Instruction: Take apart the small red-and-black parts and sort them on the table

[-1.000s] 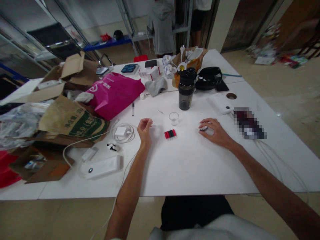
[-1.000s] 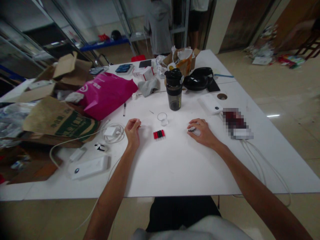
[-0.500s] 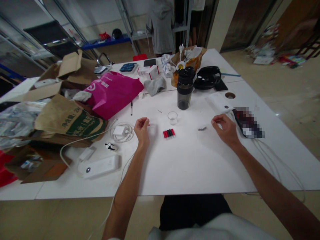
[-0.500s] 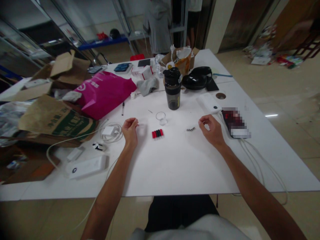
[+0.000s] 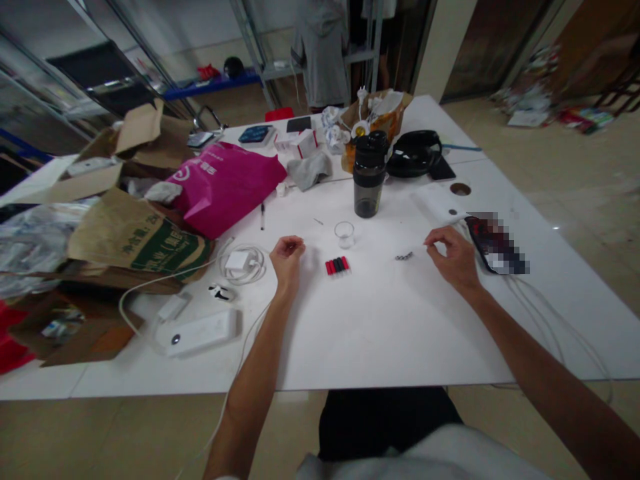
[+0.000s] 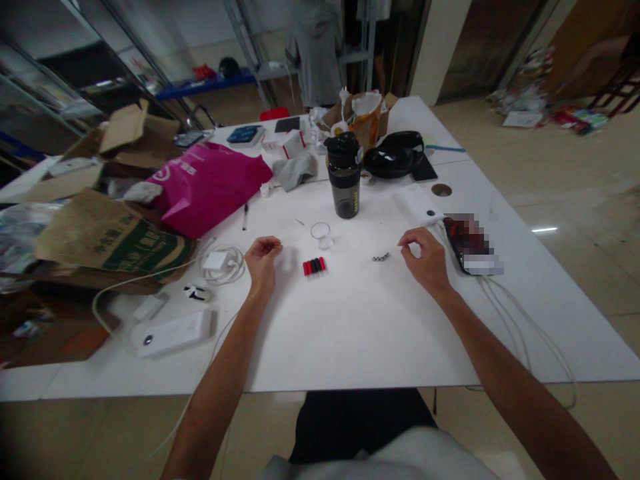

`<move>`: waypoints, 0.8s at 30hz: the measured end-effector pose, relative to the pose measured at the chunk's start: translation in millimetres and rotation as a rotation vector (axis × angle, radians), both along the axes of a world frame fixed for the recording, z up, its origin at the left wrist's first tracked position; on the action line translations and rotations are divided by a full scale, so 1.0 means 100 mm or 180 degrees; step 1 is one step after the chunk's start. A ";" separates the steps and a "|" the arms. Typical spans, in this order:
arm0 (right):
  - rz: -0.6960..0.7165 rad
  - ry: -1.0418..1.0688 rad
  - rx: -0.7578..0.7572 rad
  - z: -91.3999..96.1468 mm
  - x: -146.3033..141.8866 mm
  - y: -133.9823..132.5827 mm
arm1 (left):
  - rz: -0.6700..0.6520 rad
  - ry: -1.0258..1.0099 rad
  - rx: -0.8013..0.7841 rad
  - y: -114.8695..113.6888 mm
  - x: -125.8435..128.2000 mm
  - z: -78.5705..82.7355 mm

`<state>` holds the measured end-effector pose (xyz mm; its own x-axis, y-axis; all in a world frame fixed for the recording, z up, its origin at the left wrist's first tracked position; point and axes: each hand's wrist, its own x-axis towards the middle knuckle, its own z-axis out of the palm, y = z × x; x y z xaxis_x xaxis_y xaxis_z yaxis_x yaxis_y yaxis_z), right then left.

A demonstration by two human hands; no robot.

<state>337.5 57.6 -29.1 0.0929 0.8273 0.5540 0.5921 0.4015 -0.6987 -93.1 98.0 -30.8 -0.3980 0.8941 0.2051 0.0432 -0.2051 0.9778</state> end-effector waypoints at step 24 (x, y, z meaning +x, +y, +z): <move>-0.0211 0.0380 -0.0349 -0.05 -0.02 0.00 | -0.1876 0.2911 0.0442 -0.35 0.30 0.11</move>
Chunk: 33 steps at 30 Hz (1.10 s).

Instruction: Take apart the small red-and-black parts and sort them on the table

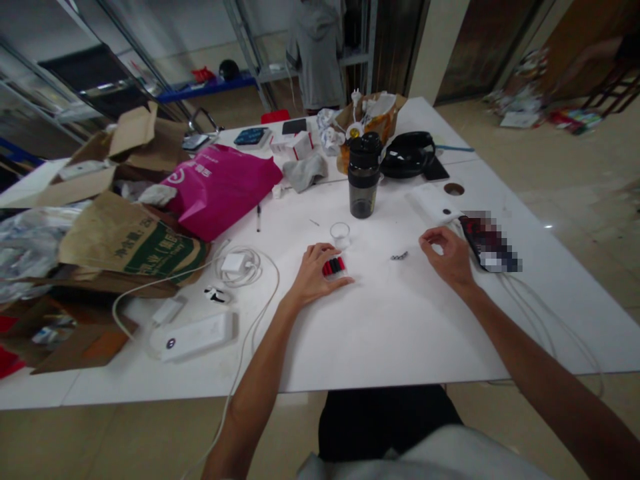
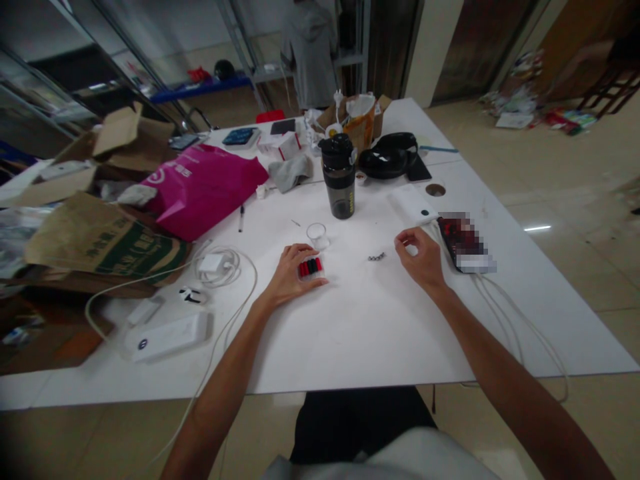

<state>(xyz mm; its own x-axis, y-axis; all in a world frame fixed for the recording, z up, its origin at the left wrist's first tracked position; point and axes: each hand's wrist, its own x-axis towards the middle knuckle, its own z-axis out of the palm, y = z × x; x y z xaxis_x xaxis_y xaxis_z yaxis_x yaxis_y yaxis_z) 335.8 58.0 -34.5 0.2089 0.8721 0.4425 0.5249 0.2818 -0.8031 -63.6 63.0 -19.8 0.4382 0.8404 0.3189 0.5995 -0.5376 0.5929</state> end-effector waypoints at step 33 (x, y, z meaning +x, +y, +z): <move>-0.0049 -0.0128 0.0020 0.01 0.00 0.00 | -0.0078 0.0234 0.0024 -0.02 0.00 0.03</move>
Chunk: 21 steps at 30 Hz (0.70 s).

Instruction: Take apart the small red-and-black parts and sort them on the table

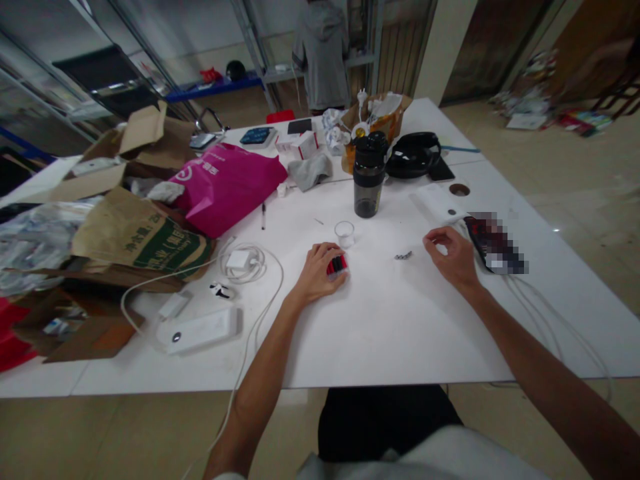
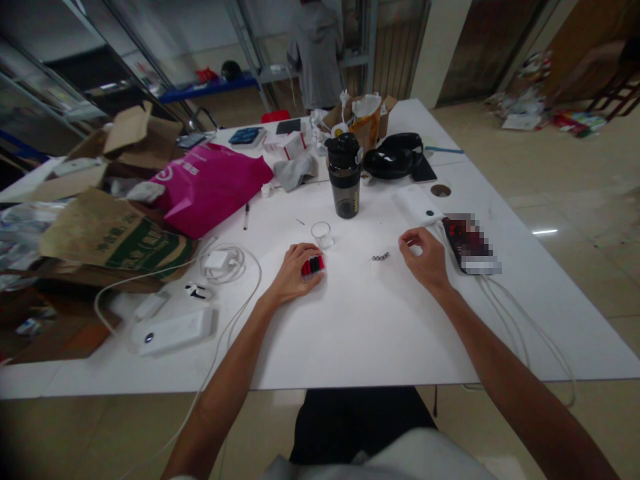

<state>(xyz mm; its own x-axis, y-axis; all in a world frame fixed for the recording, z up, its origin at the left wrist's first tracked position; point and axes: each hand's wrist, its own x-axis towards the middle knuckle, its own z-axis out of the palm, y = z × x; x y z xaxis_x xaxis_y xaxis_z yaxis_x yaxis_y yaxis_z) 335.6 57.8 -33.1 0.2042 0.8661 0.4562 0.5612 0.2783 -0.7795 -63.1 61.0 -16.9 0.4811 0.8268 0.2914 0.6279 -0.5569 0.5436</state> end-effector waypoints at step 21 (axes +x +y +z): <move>-0.0236 0.0217 0.0213 0.04 0.00 0.01 | 0.1477 -0.2562 -0.0083 0.17 -0.08 0.03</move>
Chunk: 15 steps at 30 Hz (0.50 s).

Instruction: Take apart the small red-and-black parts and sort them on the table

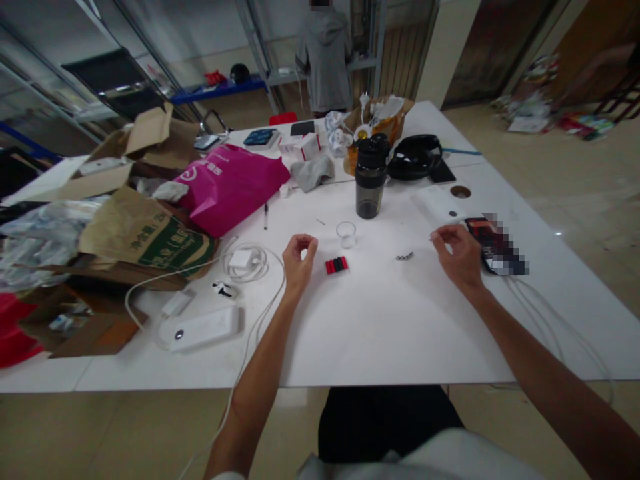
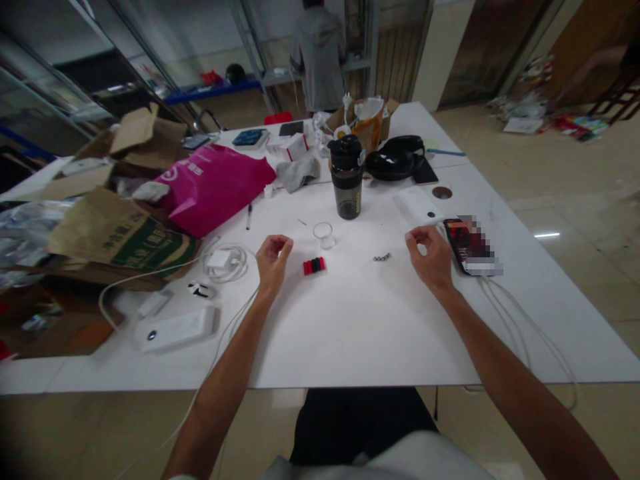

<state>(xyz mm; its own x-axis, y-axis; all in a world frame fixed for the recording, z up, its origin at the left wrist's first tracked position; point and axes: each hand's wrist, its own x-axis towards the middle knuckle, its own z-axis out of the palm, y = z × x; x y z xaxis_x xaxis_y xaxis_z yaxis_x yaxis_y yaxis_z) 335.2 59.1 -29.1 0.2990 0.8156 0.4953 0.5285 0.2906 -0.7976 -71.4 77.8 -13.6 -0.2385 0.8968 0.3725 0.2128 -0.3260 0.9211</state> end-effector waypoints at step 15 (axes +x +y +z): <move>0.0277 -0.0187 0.0132 0.03 0.02 -0.01 | 0.0493 -0.0702 -0.0212 0.15 -0.15 -0.16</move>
<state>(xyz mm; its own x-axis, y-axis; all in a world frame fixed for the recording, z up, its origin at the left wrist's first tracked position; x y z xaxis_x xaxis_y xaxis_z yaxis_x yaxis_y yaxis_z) 337.6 58.3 -25.9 0.1974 0.8157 0.5437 0.5454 0.3695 -0.7524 -86.2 93.3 -29.6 -0.4434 0.8642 0.2378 0.0472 -0.2424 0.9690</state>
